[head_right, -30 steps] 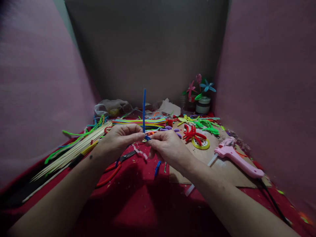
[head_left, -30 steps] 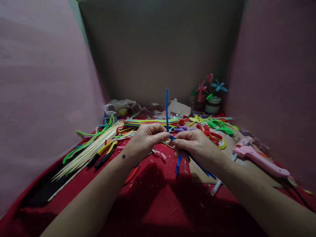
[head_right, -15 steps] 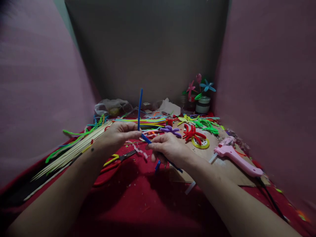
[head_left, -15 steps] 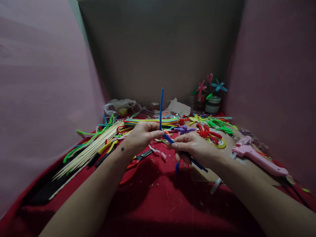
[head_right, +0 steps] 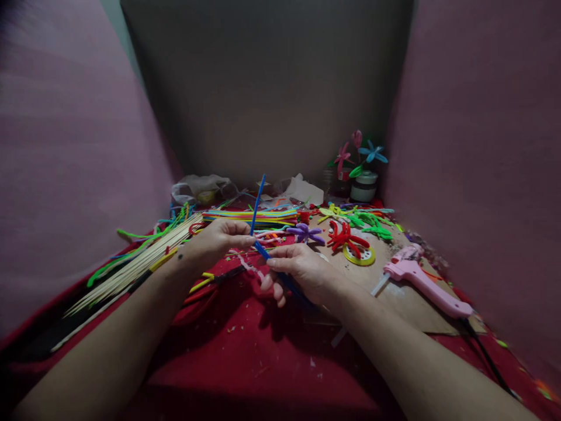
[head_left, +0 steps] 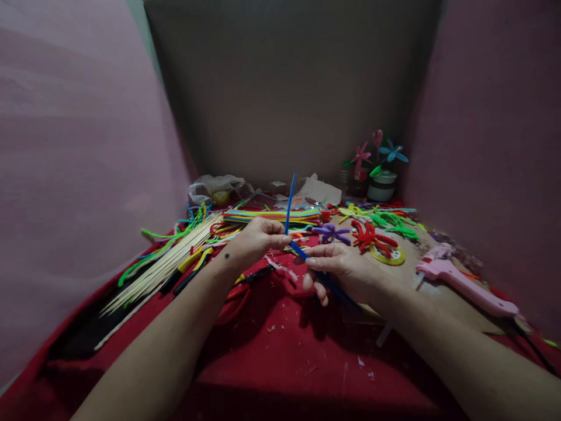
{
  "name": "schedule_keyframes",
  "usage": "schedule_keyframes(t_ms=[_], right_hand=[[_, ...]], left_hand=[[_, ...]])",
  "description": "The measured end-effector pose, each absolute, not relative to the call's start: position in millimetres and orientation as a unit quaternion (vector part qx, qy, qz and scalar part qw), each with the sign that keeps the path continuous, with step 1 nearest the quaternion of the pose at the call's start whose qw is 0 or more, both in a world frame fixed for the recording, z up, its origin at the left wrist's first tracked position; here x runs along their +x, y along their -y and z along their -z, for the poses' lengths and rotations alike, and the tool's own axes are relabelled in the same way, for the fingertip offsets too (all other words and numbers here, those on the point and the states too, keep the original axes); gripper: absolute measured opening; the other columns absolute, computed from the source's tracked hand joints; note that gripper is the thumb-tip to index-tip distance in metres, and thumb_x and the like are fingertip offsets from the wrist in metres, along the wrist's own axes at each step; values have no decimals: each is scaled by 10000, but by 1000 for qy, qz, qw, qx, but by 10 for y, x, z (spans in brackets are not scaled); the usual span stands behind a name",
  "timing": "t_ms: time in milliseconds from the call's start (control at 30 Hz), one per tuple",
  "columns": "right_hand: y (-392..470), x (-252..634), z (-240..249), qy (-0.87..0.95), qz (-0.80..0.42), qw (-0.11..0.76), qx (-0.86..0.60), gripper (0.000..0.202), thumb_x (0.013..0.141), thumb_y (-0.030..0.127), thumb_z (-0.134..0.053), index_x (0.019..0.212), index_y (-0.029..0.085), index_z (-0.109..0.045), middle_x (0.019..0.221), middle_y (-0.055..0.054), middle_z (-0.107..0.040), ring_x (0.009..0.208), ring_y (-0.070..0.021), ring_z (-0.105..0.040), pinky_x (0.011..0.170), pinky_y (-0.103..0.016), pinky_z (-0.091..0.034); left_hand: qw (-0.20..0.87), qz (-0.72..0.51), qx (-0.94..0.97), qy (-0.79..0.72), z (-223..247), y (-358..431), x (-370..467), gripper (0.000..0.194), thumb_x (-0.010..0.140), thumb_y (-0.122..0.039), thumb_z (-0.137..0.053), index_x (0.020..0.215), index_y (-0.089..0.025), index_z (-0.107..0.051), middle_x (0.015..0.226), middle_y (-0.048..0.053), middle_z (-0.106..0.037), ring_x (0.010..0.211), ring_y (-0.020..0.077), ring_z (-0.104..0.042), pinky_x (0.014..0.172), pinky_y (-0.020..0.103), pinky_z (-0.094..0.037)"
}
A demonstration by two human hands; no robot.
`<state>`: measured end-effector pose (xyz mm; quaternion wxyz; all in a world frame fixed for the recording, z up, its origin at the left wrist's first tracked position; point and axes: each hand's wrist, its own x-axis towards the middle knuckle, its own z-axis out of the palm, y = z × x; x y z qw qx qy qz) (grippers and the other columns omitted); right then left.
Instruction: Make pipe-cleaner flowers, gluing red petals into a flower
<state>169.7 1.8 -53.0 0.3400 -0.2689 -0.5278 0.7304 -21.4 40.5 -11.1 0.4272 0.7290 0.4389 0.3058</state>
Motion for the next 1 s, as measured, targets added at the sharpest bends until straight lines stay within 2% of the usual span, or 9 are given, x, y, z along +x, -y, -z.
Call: schedule_keyframes(t_ms=[100,200,433,567,700,1000], right_hand=[[28,1653,499,514,-722,355,-299,148,756,244,-572,792,101,-579,548,-42,-644,336,-72,-493,343,-176,-411],[50,1632,477,515,-704,367,-323,182,754,249,-559,840,94,-603,535,-41,-644,326,-71,-473,330,-175,-386],[-1,1669,495,549,-681,356,-328,212,739,265,-539,828,91,-623,462,-16,-621,284,-83,-460,318,-187,-355],[16,1657,482,560,-665,372,-326,240,753,285,-523,846,93,-633,465,-9,-621,287,-78,-469,321,-176,-335],[49,1641,450,568,-631,383,-363,243,763,305,-502,743,98,-627,440,-1,-600,281,-68,-458,317,-168,-324],[68,1642,454,574,-633,371,-364,156,736,259,-513,668,131,-572,444,13,-592,280,-63,-438,316,-167,-308]], left_hand=[[453,-305,714,-439,130,-353,-142,266,656,-341,-637,552,-122,-527,495,-54,-449,474,61,-342,500,215,-259],[485,-303,697,-432,121,-307,-89,248,659,-346,-644,594,-112,-590,537,-25,-530,508,76,-413,534,220,-314],[539,-271,674,-427,84,-313,-138,170,660,-269,-657,673,-101,-644,660,32,-637,610,115,-524,635,246,-390],[518,-245,716,-398,63,-287,-141,154,705,-247,-608,715,-104,-666,693,42,-648,634,119,-529,658,251,-394],[514,-210,740,-380,24,-243,-99,176,728,-239,-577,757,-100,-681,704,43,-645,640,113,-519,648,242,-384],[505,-221,727,-410,11,-203,-60,161,678,-268,-613,667,-107,-622,628,16,-601,559,98,-492,590,233,-381]])
